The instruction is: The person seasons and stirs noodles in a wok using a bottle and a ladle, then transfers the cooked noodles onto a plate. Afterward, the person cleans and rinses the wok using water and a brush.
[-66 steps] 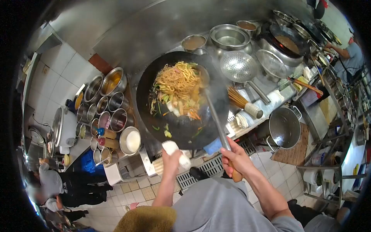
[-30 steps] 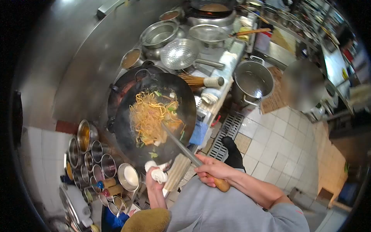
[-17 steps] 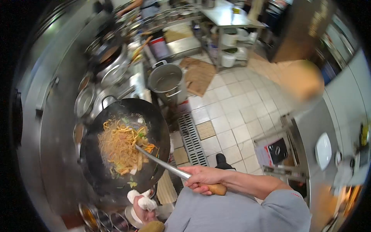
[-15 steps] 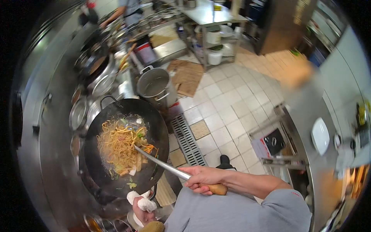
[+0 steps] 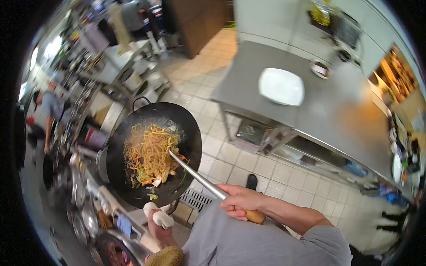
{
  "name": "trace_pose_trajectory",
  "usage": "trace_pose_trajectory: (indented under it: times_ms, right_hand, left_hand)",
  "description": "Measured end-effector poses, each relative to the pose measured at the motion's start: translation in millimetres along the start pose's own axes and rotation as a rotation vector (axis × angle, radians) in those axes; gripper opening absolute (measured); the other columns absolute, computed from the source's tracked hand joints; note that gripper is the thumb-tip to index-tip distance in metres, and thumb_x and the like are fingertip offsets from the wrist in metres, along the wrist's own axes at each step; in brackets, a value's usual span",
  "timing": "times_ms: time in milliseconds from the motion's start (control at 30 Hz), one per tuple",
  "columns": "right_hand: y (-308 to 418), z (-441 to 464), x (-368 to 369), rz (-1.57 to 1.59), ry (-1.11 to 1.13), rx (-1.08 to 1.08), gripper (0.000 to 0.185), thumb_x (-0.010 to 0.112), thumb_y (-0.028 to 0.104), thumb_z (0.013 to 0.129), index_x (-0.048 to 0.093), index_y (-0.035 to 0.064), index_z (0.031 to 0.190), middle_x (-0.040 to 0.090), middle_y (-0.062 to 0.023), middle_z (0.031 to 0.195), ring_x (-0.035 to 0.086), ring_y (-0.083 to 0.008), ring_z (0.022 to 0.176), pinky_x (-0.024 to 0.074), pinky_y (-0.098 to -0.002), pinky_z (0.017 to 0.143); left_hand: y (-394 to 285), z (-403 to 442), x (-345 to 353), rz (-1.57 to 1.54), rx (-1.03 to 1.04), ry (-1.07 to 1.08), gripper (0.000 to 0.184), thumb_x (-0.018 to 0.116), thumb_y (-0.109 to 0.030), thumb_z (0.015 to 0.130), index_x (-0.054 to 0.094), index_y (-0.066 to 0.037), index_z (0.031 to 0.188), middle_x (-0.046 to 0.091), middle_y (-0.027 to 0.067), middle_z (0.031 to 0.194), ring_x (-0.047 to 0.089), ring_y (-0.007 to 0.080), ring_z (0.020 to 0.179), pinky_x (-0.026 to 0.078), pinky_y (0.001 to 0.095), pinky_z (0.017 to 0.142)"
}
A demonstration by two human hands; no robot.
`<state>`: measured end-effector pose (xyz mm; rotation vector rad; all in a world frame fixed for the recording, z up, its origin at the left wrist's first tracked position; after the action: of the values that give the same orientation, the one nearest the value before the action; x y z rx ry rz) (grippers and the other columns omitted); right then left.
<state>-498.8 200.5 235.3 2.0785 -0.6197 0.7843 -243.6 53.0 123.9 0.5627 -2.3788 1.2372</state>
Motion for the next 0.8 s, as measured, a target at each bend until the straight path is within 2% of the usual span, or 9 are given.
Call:
trace_pose_trajectory:
  times_ms: [100, 200, 233, 300, 433, 533, 633, 667, 800]
  right_hand:
    - [17.6, -24.3, -14.4, -0.038, -0.182, -0.121, 0.072, 0.049, -0.001, 0.089, 0.015, 0.0171, 0.15, 0.039, 0.0007, 0.064, 0.04, -0.0062, 0.04, 0.0371, -0.0225, 0.034]
    - [0.8, -62.7, 14.7, -0.019, -0.315, -0.274, 0.072, 0.048, -0.002, 0.087, 0.017, 0.0148, 0.15, 0.039, 0.0005, 0.064, 0.04, -0.007, 0.039, 0.0376, -0.0239, 0.033]
    - [43.8, -40.9, -32.5, 0.023, -0.337, -0.286, 0.072, 0.047, -0.002, 0.086, 0.017, 0.014, 0.15, 0.039, 0.0005, 0.064, 0.04, -0.0072, 0.039, 0.0379, -0.0244, 0.033]
    - [48.5, -36.3, -12.4, 0.066, -0.413, -0.355, 0.073, 0.048, -0.001, 0.086, 0.018, 0.0148, 0.15, 0.039, 0.0007, 0.063, 0.04, -0.0077, 0.038, 0.0373, -0.0247, 0.033]
    - [109.4, -90.4, -109.3, 0.148, -0.468, -0.479, 0.072, 0.049, -0.002, 0.085, 0.02, 0.0148, 0.149, 0.039, 0.0006, 0.062, 0.039, -0.0077, 0.037, 0.0362, -0.0242, 0.032]
    - [108.4, -111.4, -101.5, 0.192, -0.554, -0.585, 0.07, 0.048, -0.002, 0.085, 0.022, 0.0142, 0.148, 0.039, 0.0005, 0.062, 0.038, -0.0074, 0.037, 0.0346, -0.0238, 0.032]
    - [118.6, -122.9, -91.2, 0.233, -0.618, -0.657, 0.063, 0.048, -0.002, 0.085, 0.029, 0.0131, 0.144, 0.039, 0.0009, 0.061, 0.035, -0.0056, 0.035, 0.0309, -0.0221, 0.03]
    - [122.0, -129.3, -88.7, 0.241, -0.643, -0.678, 0.06, 0.047, -0.002, 0.086, 0.032, 0.0127, 0.142, 0.039, 0.0012, 0.061, 0.034, -0.0048, 0.035, 0.0293, -0.0213, 0.029]
    - [132.1, -137.1, -95.6, 0.283, -0.653, -0.73, 0.064, 0.048, -0.003, 0.085, 0.028, 0.01, 0.144, 0.039, 0.0004, 0.062, 0.036, -0.0065, 0.037, 0.03, -0.0241, 0.031]
  left_hand:
    - [17.1, 40.6, 52.5, -0.093, -0.131, 0.218, 0.015, 0.051, -0.003, 0.074, 0.053, 0.0, 0.088, 0.062, 0.0121, 0.086, 0.066, 0.0319, 0.08, 0.057, 0.0468, 0.074]
    - [14.7, 31.8, 82.2, -0.051, -0.149, 0.332, 0.012, 0.052, -0.004, 0.075, 0.053, 0.0, 0.086, 0.06, 0.0112, 0.08, 0.066, 0.0318, 0.074, 0.057, 0.0459, 0.074]
    - [34.6, 83.4, 128.4, -0.013, -0.149, 0.352, 0.01, 0.052, -0.004, 0.075, 0.053, -0.001, 0.084, 0.059, 0.0112, 0.079, 0.066, 0.0315, 0.072, 0.057, 0.0454, 0.073]
    - [10.5, 95.6, 150.7, 0.072, -0.149, 0.374, 0.008, 0.053, -0.004, 0.074, 0.052, -0.001, 0.082, 0.058, 0.0101, 0.075, 0.066, 0.028, 0.067, 0.056, 0.0402, 0.067]
    - [84.7, 116.8, 273.8, 0.208, -0.132, 0.412, 0.011, 0.054, -0.005, 0.072, 0.052, -0.001, 0.082, 0.056, 0.0085, 0.074, 0.064, 0.0241, 0.066, 0.054, 0.035, 0.06]
    - [83.6, 118.6, 303.8, 0.218, -0.12, 0.511, 0.015, 0.055, -0.003, 0.071, 0.051, 0.0, 0.084, 0.052, 0.0073, 0.073, 0.063, 0.0245, 0.065, 0.054, 0.0346, 0.058]
    - [80.4, 125.9, 327.0, 0.28, -0.069, 0.488, 0.017, 0.055, -0.001, 0.07, 0.051, 0.001, 0.086, 0.051, 0.0086, 0.074, 0.064, 0.0255, 0.066, 0.053, 0.034, 0.058]
    - [82.2, 130.9, 334.7, 0.297, -0.043, 0.546, 0.018, 0.055, -0.004, 0.071, 0.055, 0.004, 0.087, 0.06, 0.0125, 0.081, 0.065, 0.0263, 0.069, 0.054, 0.0355, 0.062]
    - [81.7, 143.7, 367.5, 0.285, 0.002, 0.573, 0.018, 0.054, -0.001, 0.07, 0.053, 0.004, 0.088, 0.058, 0.0116, 0.079, 0.064, 0.0256, 0.068, 0.054, 0.0346, 0.061]
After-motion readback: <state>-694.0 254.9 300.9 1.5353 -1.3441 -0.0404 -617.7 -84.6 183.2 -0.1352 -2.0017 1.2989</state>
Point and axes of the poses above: each hand's wrist, its own z-axis towards the middle knuckle, its own x-axis out of the palm, y = z × x, the point moved 4 cm from there along z, towards the middle knuckle
